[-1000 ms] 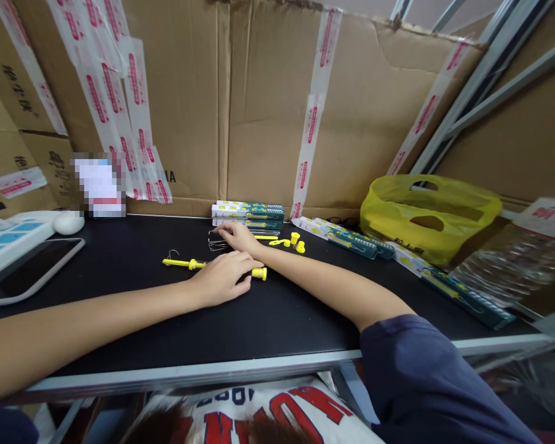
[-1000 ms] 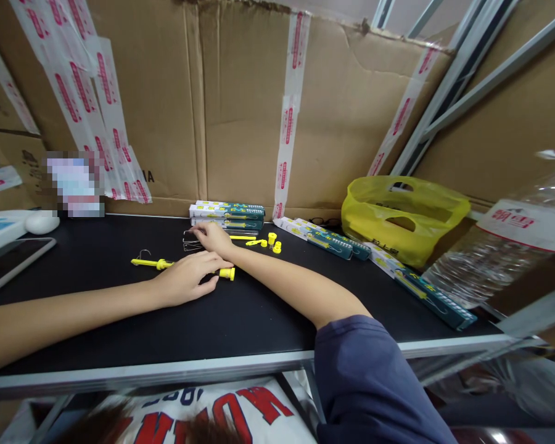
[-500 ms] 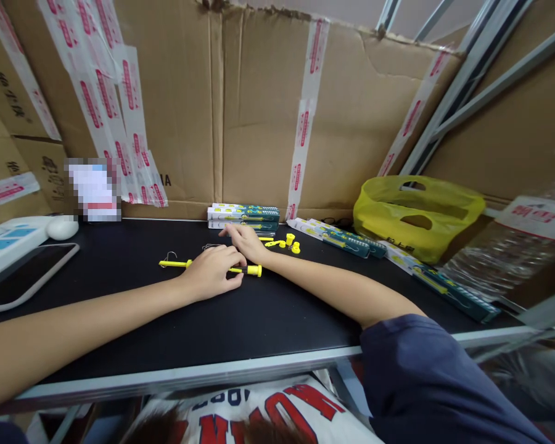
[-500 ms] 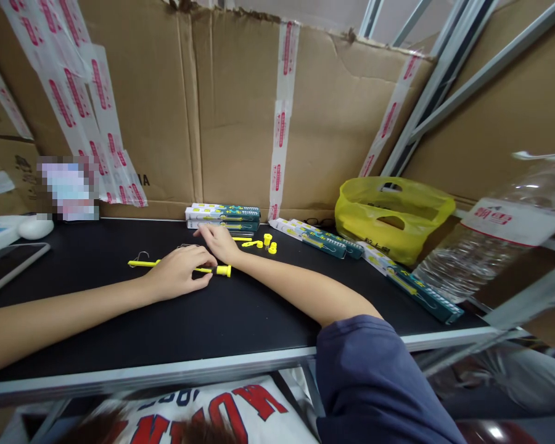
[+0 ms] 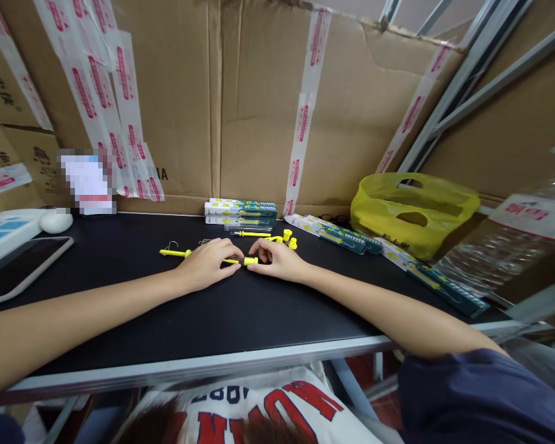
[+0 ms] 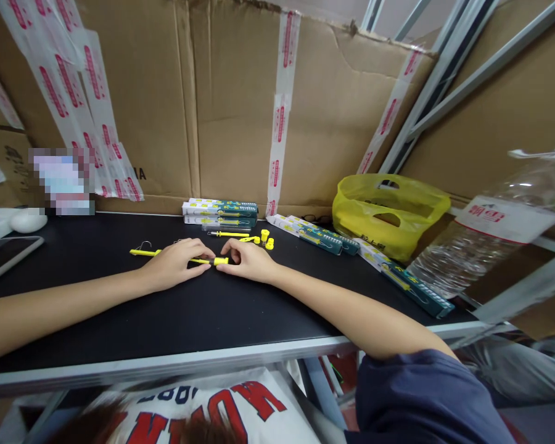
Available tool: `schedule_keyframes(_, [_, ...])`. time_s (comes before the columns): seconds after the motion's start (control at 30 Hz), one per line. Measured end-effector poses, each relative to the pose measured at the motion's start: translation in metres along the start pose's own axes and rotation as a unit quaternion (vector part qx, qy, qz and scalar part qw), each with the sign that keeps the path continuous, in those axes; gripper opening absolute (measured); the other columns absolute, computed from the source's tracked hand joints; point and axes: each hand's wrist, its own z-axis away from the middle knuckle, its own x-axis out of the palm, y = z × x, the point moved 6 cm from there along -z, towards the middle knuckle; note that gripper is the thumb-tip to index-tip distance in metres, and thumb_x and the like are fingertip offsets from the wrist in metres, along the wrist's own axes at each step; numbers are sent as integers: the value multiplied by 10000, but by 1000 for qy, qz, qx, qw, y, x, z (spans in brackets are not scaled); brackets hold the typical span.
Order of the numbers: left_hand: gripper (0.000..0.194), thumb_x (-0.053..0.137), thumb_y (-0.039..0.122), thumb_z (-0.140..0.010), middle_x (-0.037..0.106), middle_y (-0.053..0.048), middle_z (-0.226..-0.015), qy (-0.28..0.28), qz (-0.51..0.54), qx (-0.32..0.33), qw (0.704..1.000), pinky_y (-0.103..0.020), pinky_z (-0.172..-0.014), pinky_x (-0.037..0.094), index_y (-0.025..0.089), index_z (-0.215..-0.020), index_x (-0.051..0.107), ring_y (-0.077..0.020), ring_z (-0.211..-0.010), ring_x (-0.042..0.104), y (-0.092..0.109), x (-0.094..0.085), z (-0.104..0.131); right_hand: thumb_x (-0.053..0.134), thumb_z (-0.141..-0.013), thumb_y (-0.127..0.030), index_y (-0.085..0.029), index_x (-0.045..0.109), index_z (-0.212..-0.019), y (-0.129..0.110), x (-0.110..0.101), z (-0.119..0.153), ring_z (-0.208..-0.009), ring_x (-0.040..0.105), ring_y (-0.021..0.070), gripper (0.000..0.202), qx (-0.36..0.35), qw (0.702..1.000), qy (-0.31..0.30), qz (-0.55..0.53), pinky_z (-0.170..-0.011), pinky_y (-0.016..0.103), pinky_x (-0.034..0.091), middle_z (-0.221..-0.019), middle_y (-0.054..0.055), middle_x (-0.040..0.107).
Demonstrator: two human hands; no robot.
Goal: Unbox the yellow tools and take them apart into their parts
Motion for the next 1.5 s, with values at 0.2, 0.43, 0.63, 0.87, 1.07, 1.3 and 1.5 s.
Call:
schedule_keyframes(0.2, [235, 486, 357, -893, 614, -25, -1010, -2, 0, -5, 1000, -350, -853, 438, 245, -1039, 630, -209, -969, 554, -1, 0, -2, 694, -744, -413, -158, 581, -876, 1, -4, -5, -633, 444, 94, 309, -37, 998, -35, -31, -562, 217, 352, -765, -8, 526])
schedule_keyframes(0.43, [239, 488, 368, -898, 614, -26, -994, 0, 6, -6, 1000, -335, -857, 439, 245, -1035, 640, -201, -967, 553, -8, 1, -4, 691, -743, -371, -153, 562, -836, 8, -3, -9, -564, 409, 77, 271, -7, 996, -37, -87, -514, 213, 334, -732, -17, 542])
schedule_keyframes(0.63, [248, 493, 379, -889, 619, -31, -999, 11, 7, -10, 1000, -341, -855, 445, 230, -1030, 633, -203, -965, 555, -12, -1, -5, 675, -744, -337, -168, 525, -840, 14, -6, -9, -535, 407, 73, 245, -3, 995, -42, -91, -493, 211, 323, -706, -30, 548])
schedule_keyframes(0.87, [241, 499, 371, -871, 625, -31, -931, 26, -30, -31, 999, -338, -789, 454, 225, -996, 644, -208, -899, 571, -16, 0, -5, 681, -724, -309, -181, 472, -836, 25, -15, -10, -534, 430, 66, 270, 22, 988, -49, -146, -494, 204, 347, -678, -56, 505])
schedule_keyframes(1.07, [270, 496, 318, -854, 632, -38, -993, 19, -57, -51, 997, -378, -850, 449, 223, -1055, 648, -227, -948, 576, -18, -1, -5, 648, -754, -359, -179, 463, -891, 27, -17, -12, -544, 469, 73, 293, 36, 975, -53, -212, -482, 218, 395, -787, -11, 562])
schedule_keyframes(1.3, [371, 465, 239, -825, 616, -45, -1094, 5, -74, -76, 994, -405, -912, 424, 244, -1167, 607, -240, -1040, 554, -19, 0, -5, 590, -784, -257, -181, 508, -863, 9, -24, -8, -596, 448, 96, 137, -35, 999, 14, -2, -555, 228, 362, -715, -21, 520])
schedule_keyframes(1.5, [431, 434, 232, -841, 584, -66, -1168, 13, -86, -84, 993, -429, -929, 416, 225, -1260, 535, -250, -1073, 544, -20, 0, -4, 541, -806, -258, -191, 476, -851, 10, -24, -8, -592, 456, 108, 104, -14, 1000, 24, 7, -568, 235, 358, -681, -28, 510])
